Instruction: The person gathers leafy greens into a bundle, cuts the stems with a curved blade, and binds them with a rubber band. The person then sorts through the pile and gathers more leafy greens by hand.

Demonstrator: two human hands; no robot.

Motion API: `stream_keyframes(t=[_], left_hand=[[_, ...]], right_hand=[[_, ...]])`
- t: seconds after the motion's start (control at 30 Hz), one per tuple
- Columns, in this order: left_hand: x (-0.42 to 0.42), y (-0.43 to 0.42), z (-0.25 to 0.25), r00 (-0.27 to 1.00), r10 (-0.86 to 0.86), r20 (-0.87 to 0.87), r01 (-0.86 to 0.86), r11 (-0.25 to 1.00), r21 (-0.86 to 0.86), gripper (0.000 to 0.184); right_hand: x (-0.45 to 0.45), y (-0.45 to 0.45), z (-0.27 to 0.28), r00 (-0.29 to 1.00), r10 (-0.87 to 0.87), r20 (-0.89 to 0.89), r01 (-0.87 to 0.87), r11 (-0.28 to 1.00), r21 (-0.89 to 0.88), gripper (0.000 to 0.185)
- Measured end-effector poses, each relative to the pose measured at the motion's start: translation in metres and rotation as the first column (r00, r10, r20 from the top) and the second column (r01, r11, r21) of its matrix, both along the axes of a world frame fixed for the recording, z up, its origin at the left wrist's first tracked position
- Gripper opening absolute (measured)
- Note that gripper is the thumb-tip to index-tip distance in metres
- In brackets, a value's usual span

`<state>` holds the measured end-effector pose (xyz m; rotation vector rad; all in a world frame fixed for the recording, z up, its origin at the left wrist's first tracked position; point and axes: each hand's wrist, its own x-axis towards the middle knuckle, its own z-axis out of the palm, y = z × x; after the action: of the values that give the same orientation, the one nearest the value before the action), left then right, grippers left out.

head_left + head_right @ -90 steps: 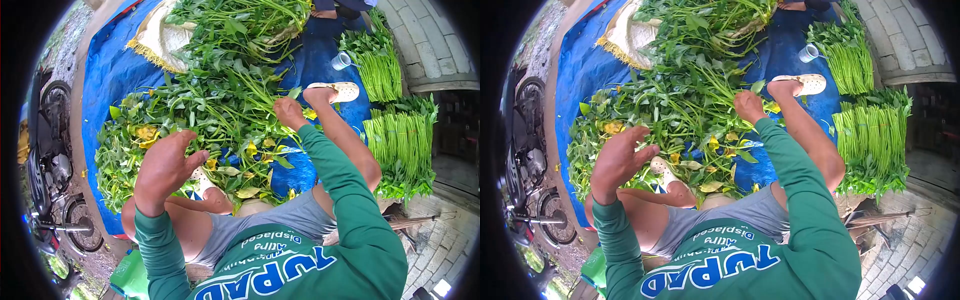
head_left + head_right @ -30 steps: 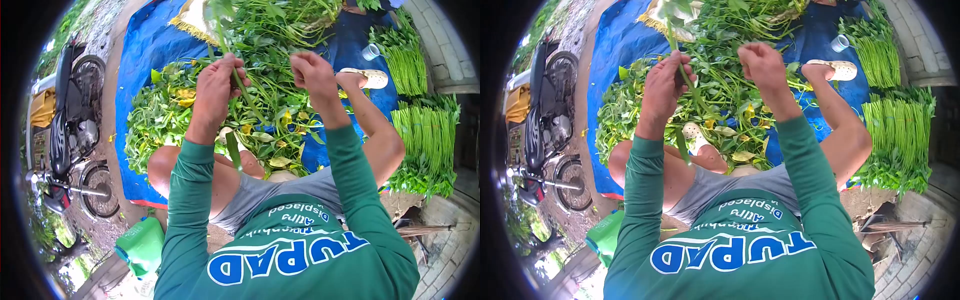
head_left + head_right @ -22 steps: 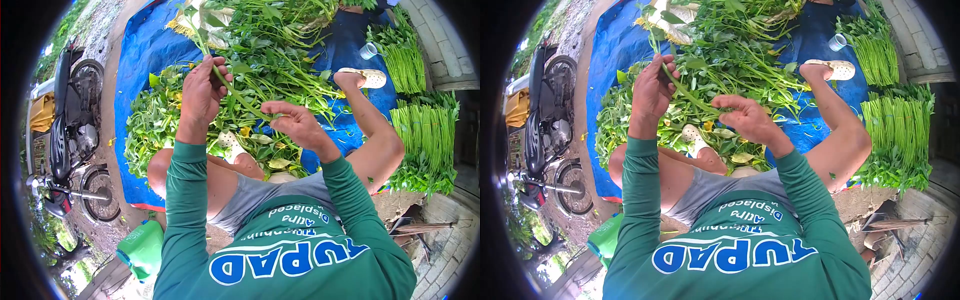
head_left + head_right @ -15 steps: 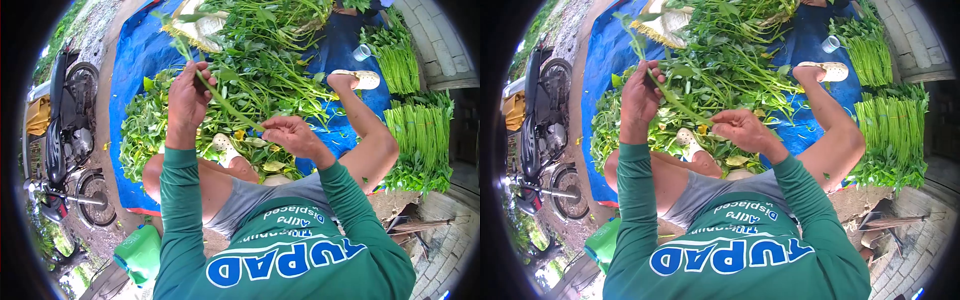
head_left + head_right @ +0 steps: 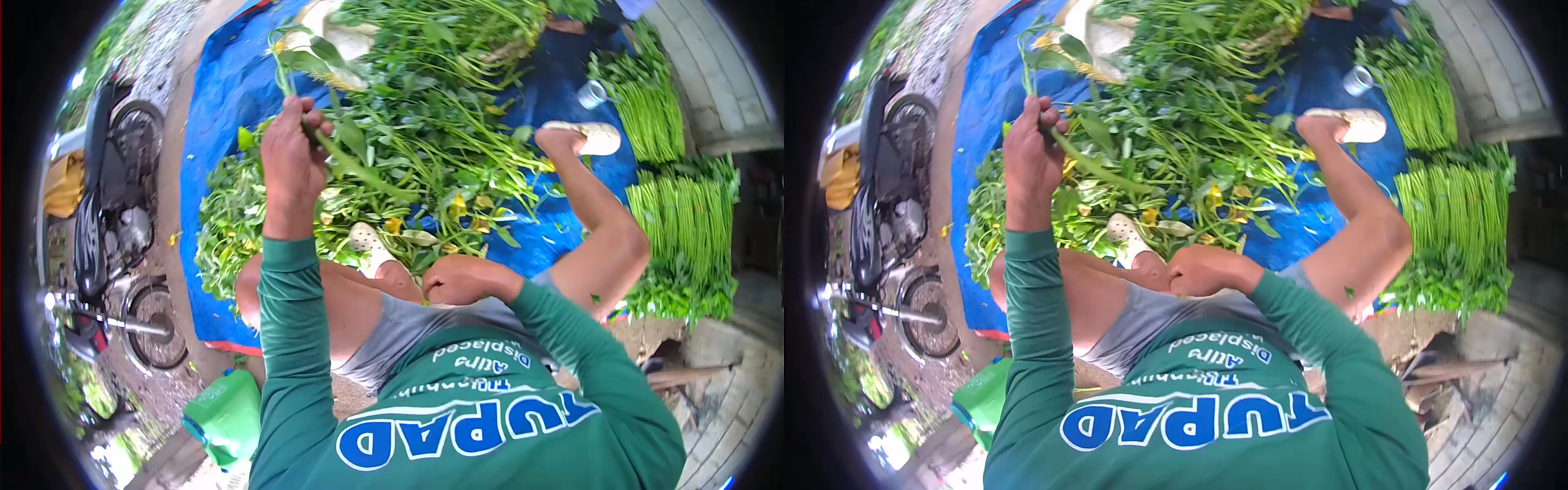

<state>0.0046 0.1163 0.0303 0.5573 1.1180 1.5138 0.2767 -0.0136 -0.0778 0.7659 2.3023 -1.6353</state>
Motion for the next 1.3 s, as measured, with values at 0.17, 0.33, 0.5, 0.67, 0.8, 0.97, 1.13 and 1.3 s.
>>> stream_keyframes(t=[0.17,0.33,0.5,0.67,0.8,0.97,1.13,1.3], left_hand=[[0.009,-0.008,-0.006,0.991,-0.023,0.135,0.019,0.999,0.03,0.031],[0.015,-0.014,-0.007,0.988,-0.03,0.15,0.03,1.0,0.001,0.032],[-0.006,-0.015,-0.003,0.993,0.109,0.051,-0.11,0.994,0.024,0.031],[-0.027,-0.017,0.019,0.984,0.18,0.016,-0.18,0.981,0.075,0.03],[-0.016,-0.018,0.023,0.992,0.122,0.011,-0.123,0.987,0.101,0.029],[-0.032,-0.028,0.025,0.992,0.117,-0.038,-0.111,0.984,0.138,0.033],[-0.032,-0.037,0.028,0.992,0.102,-0.075,-0.093,0.989,0.115,0.033],[-0.027,-0.031,0.031,0.988,0.124,-0.089,-0.118,0.991,0.07,0.034]], right_hand=[[-0.037,0.024,0.058,0.385,-0.913,-0.133,0.256,0.244,-0.935,0.03],[-0.055,0.045,0.067,0.253,-0.968,0.001,0.101,0.026,-0.995,0.024],[-0.024,0.023,0.047,0.579,-0.811,-0.082,0.294,0.302,-0.907,0.03],[-0.014,0.032,-0.051,0.355,-0.926,0.13,0.859,0.268,-0.437,0.031],[-0.084,0.034,-0.041,0.56,-0.82,-0.121,0.725,0.555,-0.408,0.058],[-0.081,0.101,-0.146,0.596,-0.771,-0.225,0.803,0.567,0.182,0.038],[-0.019,0.164,-0.193,0.446,-0.884,-0.136,0.807,0.332,0.489,0.02],[-0.033,0.175,-0.186,0.454,-0.89,0.041,0.706,0.387,0.593,0.019]])
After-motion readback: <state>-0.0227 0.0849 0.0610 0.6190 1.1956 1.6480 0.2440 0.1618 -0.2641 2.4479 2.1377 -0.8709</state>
